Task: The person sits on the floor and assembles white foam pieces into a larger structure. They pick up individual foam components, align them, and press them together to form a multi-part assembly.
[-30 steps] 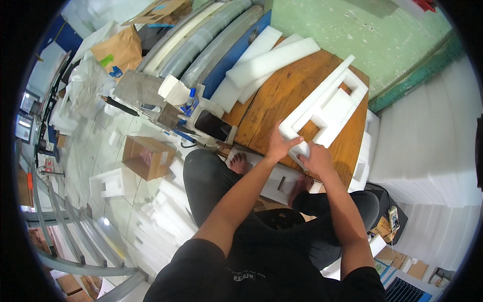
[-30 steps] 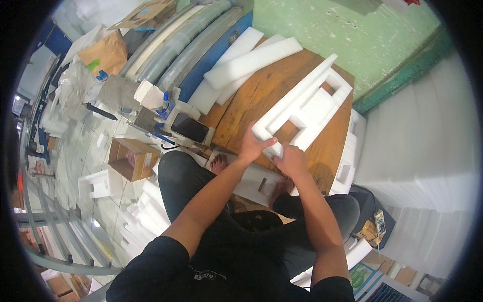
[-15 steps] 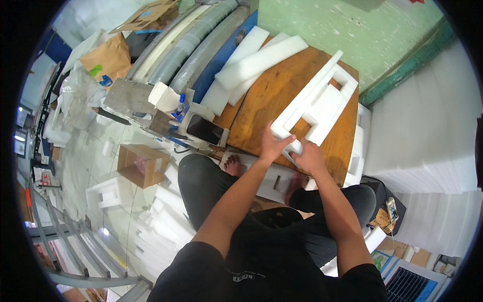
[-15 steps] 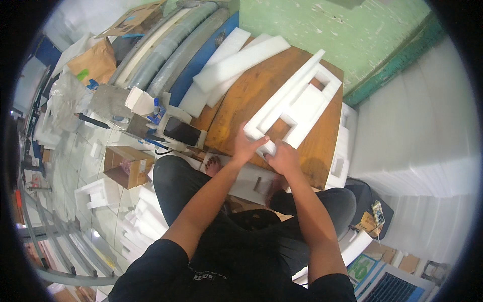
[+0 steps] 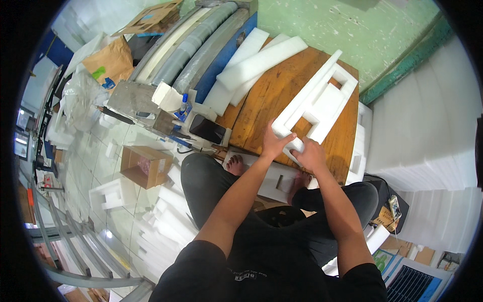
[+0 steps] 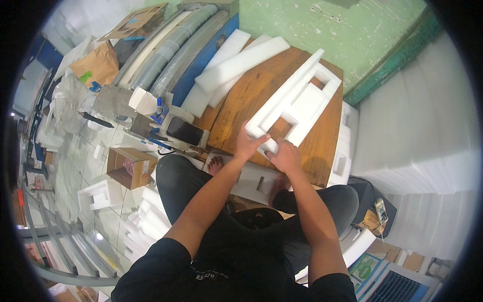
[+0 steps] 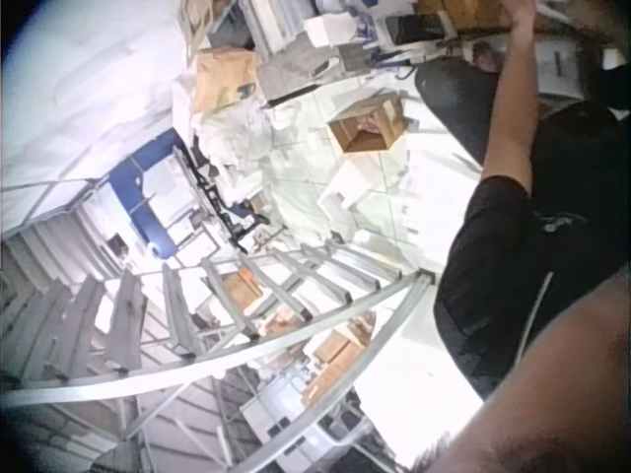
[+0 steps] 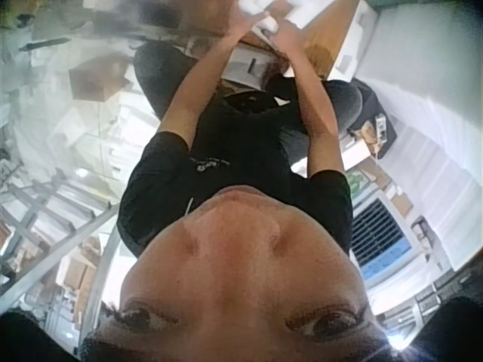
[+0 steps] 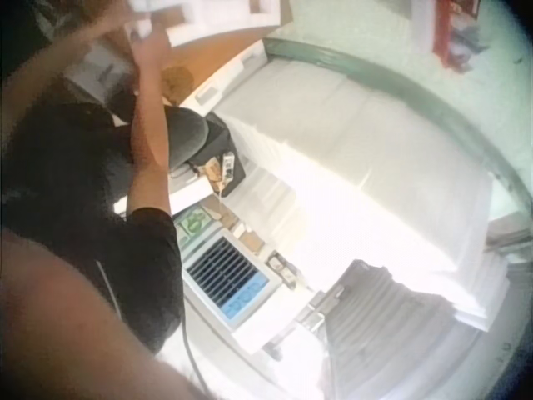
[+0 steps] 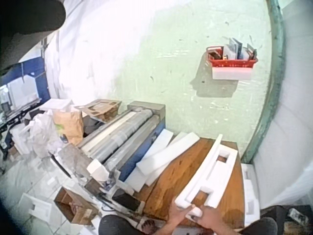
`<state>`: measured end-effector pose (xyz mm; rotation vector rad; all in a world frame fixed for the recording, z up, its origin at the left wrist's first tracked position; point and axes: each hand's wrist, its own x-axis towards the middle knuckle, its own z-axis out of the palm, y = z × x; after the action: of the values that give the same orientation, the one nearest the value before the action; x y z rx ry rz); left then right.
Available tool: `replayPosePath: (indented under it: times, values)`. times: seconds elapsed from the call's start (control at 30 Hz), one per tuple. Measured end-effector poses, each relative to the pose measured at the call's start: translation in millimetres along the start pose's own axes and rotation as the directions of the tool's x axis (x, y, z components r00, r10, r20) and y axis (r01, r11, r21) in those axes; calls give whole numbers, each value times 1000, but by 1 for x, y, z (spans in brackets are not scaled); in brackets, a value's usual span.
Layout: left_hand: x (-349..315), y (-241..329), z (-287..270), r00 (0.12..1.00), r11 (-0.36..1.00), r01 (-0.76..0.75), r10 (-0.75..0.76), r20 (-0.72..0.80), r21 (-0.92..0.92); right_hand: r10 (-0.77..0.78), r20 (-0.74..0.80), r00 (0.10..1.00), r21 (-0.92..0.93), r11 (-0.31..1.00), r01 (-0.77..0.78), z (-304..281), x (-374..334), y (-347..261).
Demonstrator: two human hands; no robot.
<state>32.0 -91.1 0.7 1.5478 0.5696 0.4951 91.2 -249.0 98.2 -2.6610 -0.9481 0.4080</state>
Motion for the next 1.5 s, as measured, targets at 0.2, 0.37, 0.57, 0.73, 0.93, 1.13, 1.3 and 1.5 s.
replayPosePath:
  times: [0.2, 0.37, 0.57, 0.73, 0.93, 1.13, 1.3, 1.5]
  values:
    - [0, 1, 0, 1000, 1000, -5, 5, -24, 25, -23, -1, 1000, 13, 1000, 23, 0, 2, 2]
    - [-1, 2, 2, 996, 993, -47, 54, -64, 112, -29, -42, 999, 19, 999, 30, 7, 1, 6]
    - [0, -3, 3, 995, 992, -44, 54, -79, 118, -31, -13, 999, 21, 999, 31, 2, 3, 4]
    - [1, -3, 1, 996, 993, -44, 52, -70, 106, -37, -52, 998, 29, 999, 39, 3, -1, -1]
    - [-4, 18, 1, 1000, 1000, 1, -1, -26, -1, -28, -39, 999, 27, 999, 29, 5, 1, 6]
    - [-3, 16, 0, 999, 999, -2, 4, -54, 33, -29, -14, 999, 24, 999, 30, 3, 3, 5]
    - [-1, 8, 2, 996, 997, -16, 23, -88, 79, -4, -16, 1000, 17, 1000, 5, 3, 1, 1]
    - [-1, 10, 1, 997, 999, -34, 35, -63, 25, -16, -29, 999, 17, 1000, 17, 4, 0, 0]
